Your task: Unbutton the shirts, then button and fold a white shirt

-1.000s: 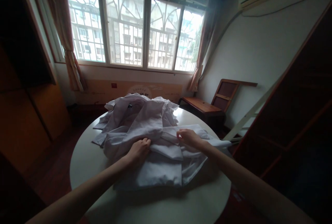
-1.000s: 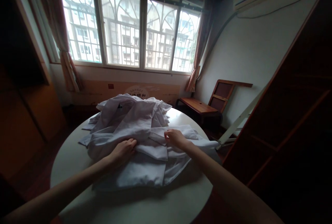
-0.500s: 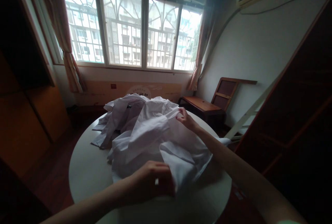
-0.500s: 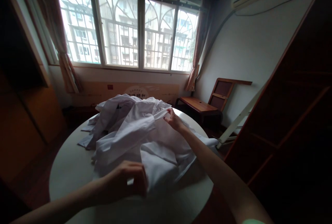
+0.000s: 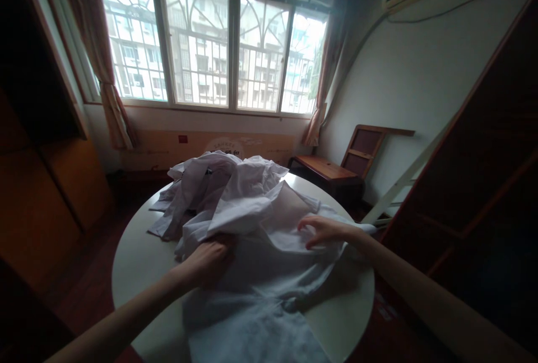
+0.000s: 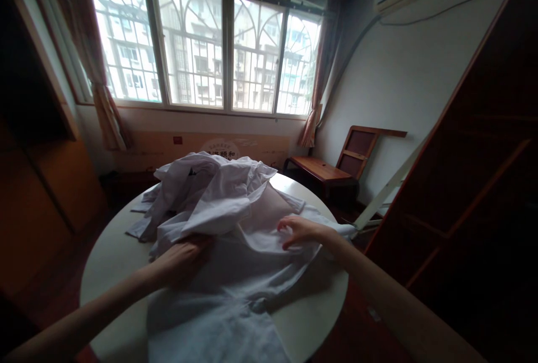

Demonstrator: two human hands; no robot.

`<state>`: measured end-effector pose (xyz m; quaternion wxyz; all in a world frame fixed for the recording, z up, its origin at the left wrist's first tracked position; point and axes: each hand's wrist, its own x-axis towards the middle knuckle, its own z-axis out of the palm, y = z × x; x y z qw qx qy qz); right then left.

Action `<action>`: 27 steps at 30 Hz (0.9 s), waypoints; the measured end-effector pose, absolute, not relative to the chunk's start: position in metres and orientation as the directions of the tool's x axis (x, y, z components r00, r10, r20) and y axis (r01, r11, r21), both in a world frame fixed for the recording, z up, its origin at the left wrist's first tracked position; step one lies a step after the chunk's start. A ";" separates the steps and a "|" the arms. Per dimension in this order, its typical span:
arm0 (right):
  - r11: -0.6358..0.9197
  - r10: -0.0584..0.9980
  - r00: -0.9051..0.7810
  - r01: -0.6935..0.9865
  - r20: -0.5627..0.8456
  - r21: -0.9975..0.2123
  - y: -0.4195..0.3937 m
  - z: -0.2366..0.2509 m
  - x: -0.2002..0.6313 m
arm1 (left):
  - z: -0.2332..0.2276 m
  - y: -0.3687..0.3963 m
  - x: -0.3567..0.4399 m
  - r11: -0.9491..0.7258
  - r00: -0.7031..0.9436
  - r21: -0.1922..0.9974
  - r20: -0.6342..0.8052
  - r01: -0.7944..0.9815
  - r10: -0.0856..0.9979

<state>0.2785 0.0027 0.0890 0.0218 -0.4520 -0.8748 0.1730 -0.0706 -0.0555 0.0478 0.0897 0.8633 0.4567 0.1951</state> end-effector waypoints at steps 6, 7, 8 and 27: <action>0.502 0.853 -0.522 0.826 -0.011 -0.257 -0.011 0.068 0.305 | 0.031 -0.046 -0.072 -0.489 0.415 0.199 0.322 0.849 0.851; 0.510 0.854 -0.519 0.827 0.026 -0.237 -0.012 0.066 0.306 | 0.030 -0.043 -0.073 -0.477 0.408 0.207 0.301 0.855 0.862; 0.518 0.854 -0.516 0.827 0.070 -0.219 -0.012 0.065 0.306 | 0.029 -0.040 -0.075 -0.468 0.406 0.219 0.277 0.856 0.871; 0.634 0.764 -0.448 0.656 0.465 -0.409 -0.025 0.143 0.262 | 0.149 -0.069 -0.050 -0.572 0.108 0.818 0.575 -0.060 0.811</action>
